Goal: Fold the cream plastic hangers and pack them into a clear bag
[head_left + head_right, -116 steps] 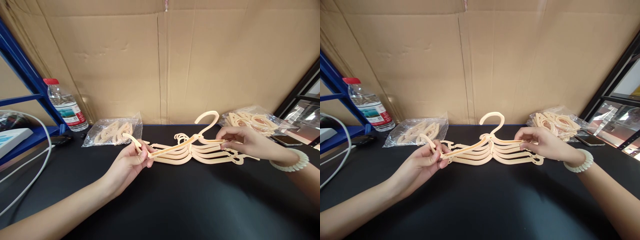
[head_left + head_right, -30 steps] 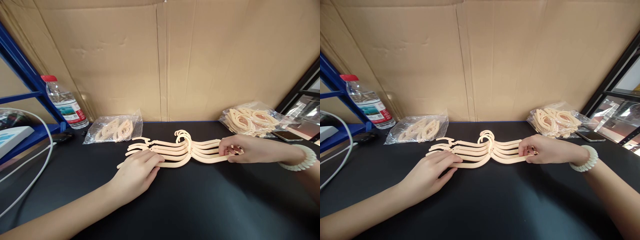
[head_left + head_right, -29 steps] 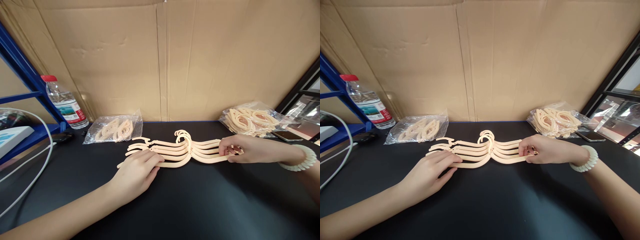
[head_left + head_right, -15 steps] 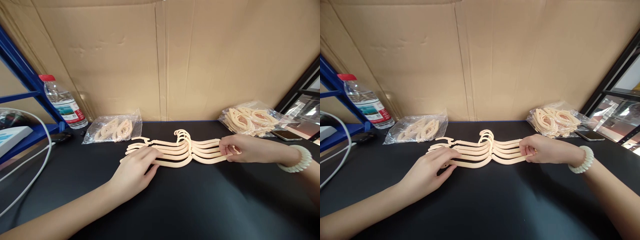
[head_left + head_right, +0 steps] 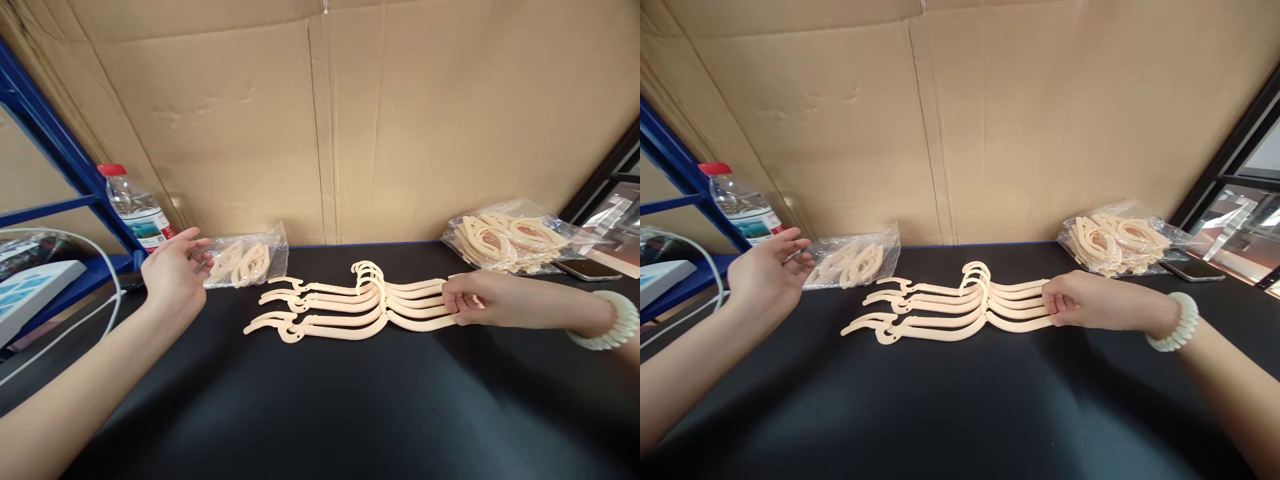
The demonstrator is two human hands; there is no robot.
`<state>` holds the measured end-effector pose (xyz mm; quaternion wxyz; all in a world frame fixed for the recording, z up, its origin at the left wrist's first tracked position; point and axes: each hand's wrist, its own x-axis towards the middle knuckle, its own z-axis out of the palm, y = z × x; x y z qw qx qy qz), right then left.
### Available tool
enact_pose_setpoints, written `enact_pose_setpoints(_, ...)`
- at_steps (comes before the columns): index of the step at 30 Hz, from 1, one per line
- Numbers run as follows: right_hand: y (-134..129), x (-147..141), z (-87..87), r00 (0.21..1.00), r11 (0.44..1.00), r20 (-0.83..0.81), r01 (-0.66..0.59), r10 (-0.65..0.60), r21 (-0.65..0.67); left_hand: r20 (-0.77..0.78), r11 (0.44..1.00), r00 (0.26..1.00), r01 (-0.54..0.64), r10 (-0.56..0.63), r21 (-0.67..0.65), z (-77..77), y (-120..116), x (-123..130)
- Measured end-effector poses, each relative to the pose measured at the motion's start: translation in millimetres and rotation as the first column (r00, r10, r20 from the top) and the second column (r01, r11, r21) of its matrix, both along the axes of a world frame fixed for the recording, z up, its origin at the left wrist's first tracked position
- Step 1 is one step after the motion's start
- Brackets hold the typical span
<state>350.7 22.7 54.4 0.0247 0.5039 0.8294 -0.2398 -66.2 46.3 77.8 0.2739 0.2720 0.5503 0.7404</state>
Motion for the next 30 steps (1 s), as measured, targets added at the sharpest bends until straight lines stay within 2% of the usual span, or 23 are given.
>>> enact_pose_setpoints(2,0,1,1.0,1.0,1.0,0.028,-0.003,0.002,0.026,-0.126,0.991,0.987,0.112,-0.102,0.073,-1.9,-4,9)
enact_pose_setpoints(4,0,1,2.8,0.999,0.998,0.046,-0.008,0.006,0.059,-0.312,0.967,0.935,0.217,-0.168,0.13,-3.9,-8,18)
enact_pose_setpoints(6,-1,1,5.1,0.999,0.996,0.047,-0.011,0.007,0.087,-0.492,0.938,0.85,0.305,-0.189,0.165,-5.5,-11,23)
enact_pose_setpoints(8,-2,-2,7.3,0.999,0.994,0.035,0.0,-0.004,0.109,-0.606,0.923,0.772,0.353,-0.195,0.153,-7.0,-13,24)
enact_pose_setpoints(10,-3,-6,9.1,1.0,0.989,0.015,0.02,-0.022,0.149,-0.721,0.941,0.67,0.331,-0.177,0.077,-8.6,-14,24)
enact_pose_setpoints(11,-4,-8,9.9,0.999,0.983,0.004,0.031,-0.032,0.181,-0.787,0.944,0.583,0.33,-0.2,0.005,-9.6,-14,23)
enact_pose_setpoints(13,-5,-10,11.6,0.999,0.97,-0.018,0.048,-0.045,0.239,-0.901,0.914,0.333,0.382,-0.276,-0.139,-12.0,-14,23)
enact_pose_setpoints(14,-6,-10,12.8,0.999,0.967,-0.026,0.053,-0.048,0.247,-0.936,0.879,0.189,0.438,-0.295,-0.189,-13.8,-13,24)
enact_pose_setpoints(16,-6,-7,15.4,0.999,0.972,-0.026,0.047,-0.043,0.228,-0.964,0.79,-0.069,0.559,-0.258,-0.251,-18.8,-13,25)
enact_pose_setpoints(18,-4,-1,16.8,0.999,0.97,-0.021,0.034,-0.03,0.241,-0.953,0.729,-0.241,0.617,-0.183,-0.296,-25.4,-13,25)
enact_pose_setpoints(20,-1,2,14.2,0.999,0.946,-0.035,0.018,-0.007,0.323,-0.925,0.73,-0.355,0.597,-0.134,-0.334,-32.2,-16,27)
enact_pose_setpoints(22,3,0,5.7,0.997,0.911,-0.073,0.013,0.018,0.412,-0.894,0.743,-0.436,0.562,-0.107,-0.363,-38.2,-19,29)
enact_pose_setpoints(24,4,-9,-7.9,0.994,0.896,-0.105,0.02,0.03,0.443,-0.877,0.736,-0.469,0.556,-0.105,-0.386,-43.2,-21,33)
enact_pose_setpoints(26,3,-21,-22.5,0.995,0.908,-0.095,0.025,0.016,0.418,-0.878,0.735,-0.469,0.561,-0.097,-0.381,-47.9,-22,37)
enact_pose_setpoints(30,-4,-44,-40.1,1.0,0.948,0.008,-0.022,0.021,0.318,-0.88,0.778,-0.475,0.551,-0.006,-0.302,-60.0,-19,41)
